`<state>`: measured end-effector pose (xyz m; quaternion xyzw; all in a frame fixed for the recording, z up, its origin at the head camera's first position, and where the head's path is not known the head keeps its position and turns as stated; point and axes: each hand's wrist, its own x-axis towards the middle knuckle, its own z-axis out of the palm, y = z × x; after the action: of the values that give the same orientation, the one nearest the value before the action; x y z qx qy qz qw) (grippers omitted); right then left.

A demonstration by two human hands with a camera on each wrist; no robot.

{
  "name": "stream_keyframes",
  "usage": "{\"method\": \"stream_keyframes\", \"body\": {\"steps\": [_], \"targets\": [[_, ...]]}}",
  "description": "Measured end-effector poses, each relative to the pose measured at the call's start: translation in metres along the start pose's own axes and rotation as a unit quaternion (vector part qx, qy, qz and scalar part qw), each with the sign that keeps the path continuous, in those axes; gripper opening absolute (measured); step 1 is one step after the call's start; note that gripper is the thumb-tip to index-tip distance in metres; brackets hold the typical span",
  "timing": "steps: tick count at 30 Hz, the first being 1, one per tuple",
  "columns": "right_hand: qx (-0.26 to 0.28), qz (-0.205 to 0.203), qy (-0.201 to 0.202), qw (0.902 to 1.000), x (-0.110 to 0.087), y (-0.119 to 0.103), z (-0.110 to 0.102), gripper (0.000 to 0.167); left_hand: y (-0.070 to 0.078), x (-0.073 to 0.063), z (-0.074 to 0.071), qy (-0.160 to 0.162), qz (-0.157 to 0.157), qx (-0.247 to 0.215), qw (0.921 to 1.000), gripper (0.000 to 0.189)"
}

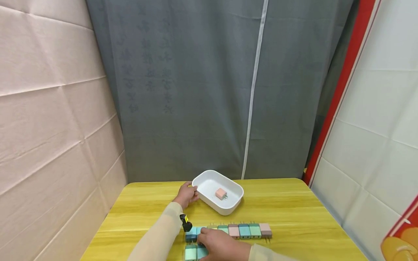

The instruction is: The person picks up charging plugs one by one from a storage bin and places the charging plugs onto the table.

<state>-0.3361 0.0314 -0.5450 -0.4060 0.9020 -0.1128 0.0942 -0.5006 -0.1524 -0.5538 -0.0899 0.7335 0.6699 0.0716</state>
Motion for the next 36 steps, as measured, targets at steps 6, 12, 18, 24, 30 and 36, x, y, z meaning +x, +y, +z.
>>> {"method": "stream_keyframes", "body": {"steps": [6,12,18,24,30,36], "targets": [[0.000,-0.018,0.004,0.9998,-0.0018,0.0016,-0.0007,0.037,0.0000,0.0007,0.0002,0.000,-0.003,0.007,1.0000,0.049],[-0.005,-0.025,0.010,0.9996,-0.0025,0.0021,0.0003,0.037,-0.0004,0.0013,-0.0005,-0.002,0.000,0.006,1.0000,0.048],[-0.011,-0.033,0.017,0.9993,-0.0031,0.0023,0.0020,0.037,-0.0022,0.0021,-0.0008,-0.004,0.001,0.004,1.0000,0.048],[-0.001,-0.027,0.022,0.9994,-0.0037,0.0031,0.0047,0.042,-0.0016,0.0010,-0.0004,0.001,0.003,0.001,1.0000,0.048],[0.009,-0.030,0.031,0.9990,-0.0060,0.0052,0.0070,0.044,-0.0014,-0.0010,0.0011,0.000,0.016,-0.015,0.9998,0.046],[0.012,-0.026,0.034,0.9990,-0.0076,0.0035,0.0064,0.045,-0.0008,-0.0045,0.0011,0.001,0.015,-0.021,0.9997,0.047]]}}
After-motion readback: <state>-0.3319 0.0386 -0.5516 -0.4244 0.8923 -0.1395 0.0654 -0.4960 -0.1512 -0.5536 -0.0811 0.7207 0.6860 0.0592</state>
